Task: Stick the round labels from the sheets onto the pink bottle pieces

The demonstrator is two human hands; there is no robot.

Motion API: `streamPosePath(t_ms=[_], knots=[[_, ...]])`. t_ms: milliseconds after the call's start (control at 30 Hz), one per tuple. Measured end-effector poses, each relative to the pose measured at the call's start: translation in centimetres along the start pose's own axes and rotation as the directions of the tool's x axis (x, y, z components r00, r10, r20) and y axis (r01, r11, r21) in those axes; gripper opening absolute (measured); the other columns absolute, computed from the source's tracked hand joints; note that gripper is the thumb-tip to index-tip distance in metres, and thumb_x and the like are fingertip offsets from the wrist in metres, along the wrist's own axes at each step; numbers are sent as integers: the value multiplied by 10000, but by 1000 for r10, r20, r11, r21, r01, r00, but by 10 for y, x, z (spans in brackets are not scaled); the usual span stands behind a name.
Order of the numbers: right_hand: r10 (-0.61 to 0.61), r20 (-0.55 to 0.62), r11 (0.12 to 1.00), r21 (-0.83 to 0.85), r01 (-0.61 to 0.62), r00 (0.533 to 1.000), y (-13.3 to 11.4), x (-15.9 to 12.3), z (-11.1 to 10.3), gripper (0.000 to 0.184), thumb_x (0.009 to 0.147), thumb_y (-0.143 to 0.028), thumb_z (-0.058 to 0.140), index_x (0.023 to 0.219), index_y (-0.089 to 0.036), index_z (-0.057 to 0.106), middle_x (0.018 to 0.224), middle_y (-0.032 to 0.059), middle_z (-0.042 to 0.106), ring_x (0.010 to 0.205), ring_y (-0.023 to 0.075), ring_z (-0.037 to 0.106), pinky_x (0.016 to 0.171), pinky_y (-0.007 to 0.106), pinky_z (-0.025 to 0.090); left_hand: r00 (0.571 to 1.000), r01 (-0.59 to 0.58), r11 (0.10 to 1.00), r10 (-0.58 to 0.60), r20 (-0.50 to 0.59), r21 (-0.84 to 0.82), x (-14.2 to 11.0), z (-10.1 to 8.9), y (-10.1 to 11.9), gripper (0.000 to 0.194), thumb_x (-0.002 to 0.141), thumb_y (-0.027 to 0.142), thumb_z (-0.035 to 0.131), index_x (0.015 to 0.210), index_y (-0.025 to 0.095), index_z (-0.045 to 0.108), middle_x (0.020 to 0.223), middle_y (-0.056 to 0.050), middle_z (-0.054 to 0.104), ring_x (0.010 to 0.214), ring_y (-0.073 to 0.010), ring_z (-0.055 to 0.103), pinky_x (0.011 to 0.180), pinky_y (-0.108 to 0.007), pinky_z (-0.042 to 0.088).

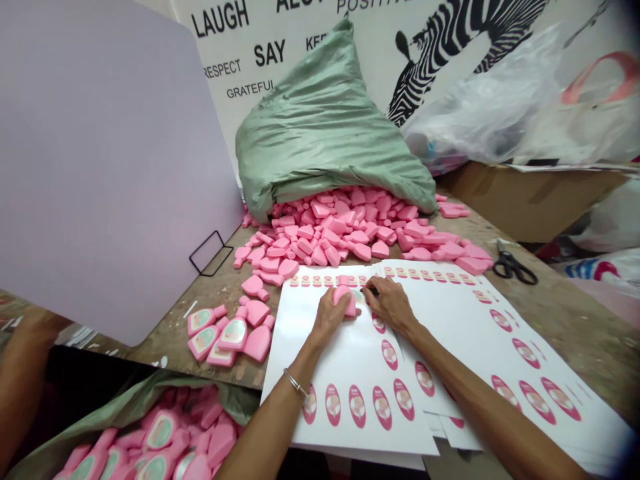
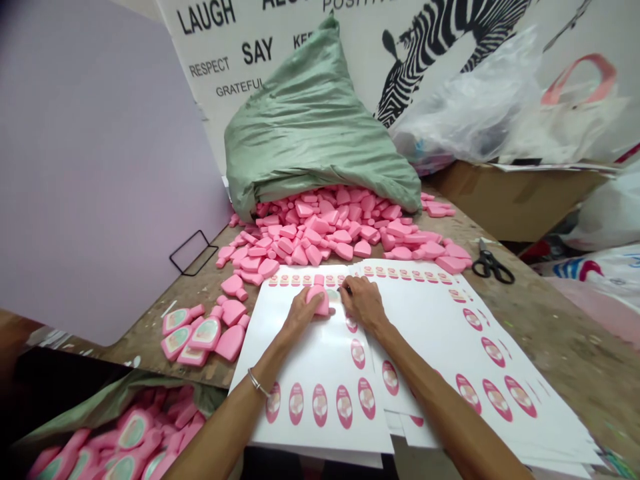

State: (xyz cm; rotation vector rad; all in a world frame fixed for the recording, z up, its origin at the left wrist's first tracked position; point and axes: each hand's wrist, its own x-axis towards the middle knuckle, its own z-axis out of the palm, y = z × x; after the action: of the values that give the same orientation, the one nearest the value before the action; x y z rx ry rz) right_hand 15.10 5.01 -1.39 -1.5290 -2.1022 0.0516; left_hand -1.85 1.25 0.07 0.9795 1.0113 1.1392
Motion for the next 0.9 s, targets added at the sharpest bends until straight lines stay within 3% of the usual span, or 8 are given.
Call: streamPosePath(t_ms=[200,533,667,800,900], knots=[[-14,11,999,32,13,1000,4,1,0,113,818,-299,514,747,-219,549,722,9,647,710,182,534,690,301,324,1000,13,1000,-13,-14,6,1,1,1,461,706,517,675,884,133,493,843,-43,550,648,-198,692,528,-220,513],[-71,-110,993,83,80,991,-8,-3,-4,179,800,-354,571,742,-184,570,740,67,634,757,208,531,755,337,331,999,40,997,-40,-7,-65,4,-1,-2,432,750,464,664,955,116,510,912,-89,592,658,-193,685,595,-294,570],[30,-175,984,178,2,984,-7,-5,-4,228,792,-411,578,737,-193,538,703,43,606,690,186,526,702,319,375,997,71,986,-69,19,-151,5,-3,0,395,764,413,668,977,114,519,909,-103,620,662,-188,683,630,-316,578],[168,-216,945,314,-94,962,-10,-6,-13,306,869,-474,457,800,-186,531,694,20,585,628,144,532,600,264,416,996,87,961,-84,23,-261,7,-6,3,362,766,382,674,959,117,519,900,-94,621,690,-188,683,657,-326,579],[235,-169,891,431,-143,957,-23,-9,-28,375,874,-502,451,948,-162,591,634,-9,554,577,127,515,547,242,414,995,94,943,-95,14,-319,2,-7,9,392,798,443,620,978,106,537,877,-94,627,679,-195,678,634,-342,580]])
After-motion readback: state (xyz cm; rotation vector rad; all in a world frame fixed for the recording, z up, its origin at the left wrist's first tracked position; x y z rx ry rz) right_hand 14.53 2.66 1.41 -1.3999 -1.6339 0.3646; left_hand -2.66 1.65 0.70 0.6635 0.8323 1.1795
